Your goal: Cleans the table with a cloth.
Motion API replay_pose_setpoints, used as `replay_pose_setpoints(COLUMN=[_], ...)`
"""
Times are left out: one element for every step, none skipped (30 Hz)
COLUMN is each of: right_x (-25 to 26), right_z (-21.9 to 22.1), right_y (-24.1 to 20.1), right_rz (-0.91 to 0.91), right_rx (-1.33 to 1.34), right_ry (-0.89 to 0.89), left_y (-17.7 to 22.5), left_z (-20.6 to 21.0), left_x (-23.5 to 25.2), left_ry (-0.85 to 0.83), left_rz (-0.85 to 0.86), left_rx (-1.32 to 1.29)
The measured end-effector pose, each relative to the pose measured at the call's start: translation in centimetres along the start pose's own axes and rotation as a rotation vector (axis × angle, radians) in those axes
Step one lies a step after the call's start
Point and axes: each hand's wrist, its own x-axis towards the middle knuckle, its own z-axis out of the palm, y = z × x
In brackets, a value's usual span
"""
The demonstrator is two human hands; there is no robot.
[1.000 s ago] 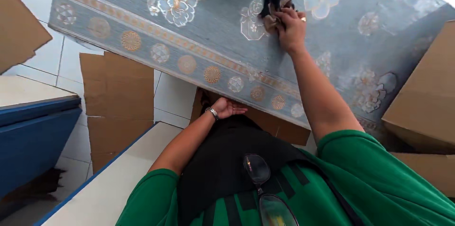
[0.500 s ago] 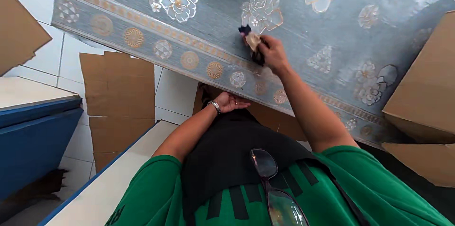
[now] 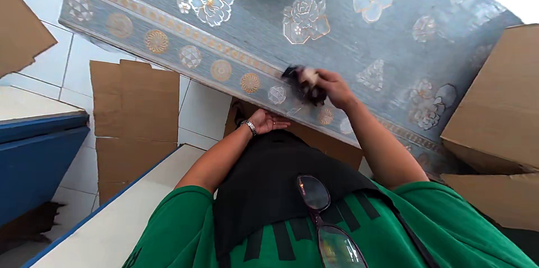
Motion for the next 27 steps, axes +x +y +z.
replay_pose_setpoints(right_x=[-1.4,-2.9,-4.5,-6.2,-7.9,-9.7,-11.3,-12.8,-14.0,-14.8,-15.2,-15.1,-14.5,-13.4,-12.0,-10.5,-8.7,-7.1,-5.6,-4.1,-2.9,-2.1,-1.7,-1.6,-1.9,-2.5,-3.2], right_z=[-1.4,-2.9,-4.6,-6.3,-8.0,-9.8,-11.4,-12.9,-14.0,-14.8,-15.2,-15.1,-14.6,-13.7,-12.4,-11.0,-9.4,-7.5,-5.5,-3.6,-1.6,0.4,2.2,4.0,5.7,7.3,9.0], right_y=[0.4,1.1,2.1,3.5,5.2,7.1,9.0,10.7,12.2,13.5,14.6,15.1,15.1,14.5,13.5,12.3,11.1,9.8,8.5,7.4,6.6,5.9,5.3,4.7,4.3,4.1,3.8], right_rz=[0.039,0.048,0.046,0.057,0.076,0.110,0.161,0.231,0.310,0.395,0.468,0.529,0.559,0.546,0.495,0.407,0.305,0.215,0.129,0.050,-0.019,-0.069,-0.104,-0.140,-0.167,-0.180,-0.180], right_rx=[0.169,0.308,0.407,0.469,0.516,0.517,0.468,0.368,0.233,0.094,-0.037,-0.148,-0.239,-0.336,-0.412,-0.451,-0.460,-0.463,-0.464,-0.469,-0.470,-0.468,-0.462,-0.450,-0.434,-0.418,-0.406], right_ry=[0.134,0.256,0.377,0.507,0.642,0.765,0.899,1.018,1.114,1.180,1.205,1.192,1.145,1.086,1.025,0.964,0.903,0.831,0.759,0.700,0.645,0.584,0.518,0.456,0.400,0.347,0.297], left_y=[-0.1,-0.2,-0.3,-0.5,-0.7,-1.0,-1.3,-1.7,-2.0,-2.2,-2.2,-2.2,-2.3,-2.4,-2.4,-2.4,-2.3,-2.2,-2.0,-1.7,-1.6,-1.4,-1.3,-1.2,-1.1,-1.1,-1.1], left_z=[0.1,0.1,0.2,0.3,0.4,0.5,0.6,0.5,0.5,0.6,0.9,1.1,1.3,1.4,1.4,1.3,1.2,1.0,0.9,0.8,0.7,0.6,0.4,0.3,0.2,0.2,0.3], left_x=[0.1,0.1,0.1,0.2,0.3,0.5,0.7,1.1,1.4,1.5,1.5,1.4,1.4,1.3,1.3,1.3,1.3,1.2,1.2,1.2,1.3,1.3,1.3,1.3,1.2,1.0,0.7], left_ry=[0.008,0.010,0.014,0.017,0.013,0.003,-0.011,-0.022,-0.034,-0.045,-0.059,-0.066,-0.065,-0.071,-0.075,-0.082,-0.090,-0.099,-0.112,-0.131,-0.153,-0.174,-0.196,-0.214,-0.227,-0.229,-0.203], left_rz=[0.000,0.001,0.005,0.009,0.012,0.015,0.021,0.030,0.033,0.027,0.016,0.004,-0.006,-0.009,-0.007,-0.008,-0.009,-0.009,-0.011,-0.014,-0.022,-0.029,-0.033,-0.035,-0.031,-0.022,-0.010], left_rx=[-0.016,-0.038,-0.055,-0.064,-0.071,-0.071,-0.063,-0.051,-0.045,-0.050,-0.060,-0.072,-0.074,-0.070,-0.067,-0.067,-0.067,-0.064,-0.058,-0.054,-0.053,-0.052,-0.052,-0.050,-0.050,-0.051,-0.056])
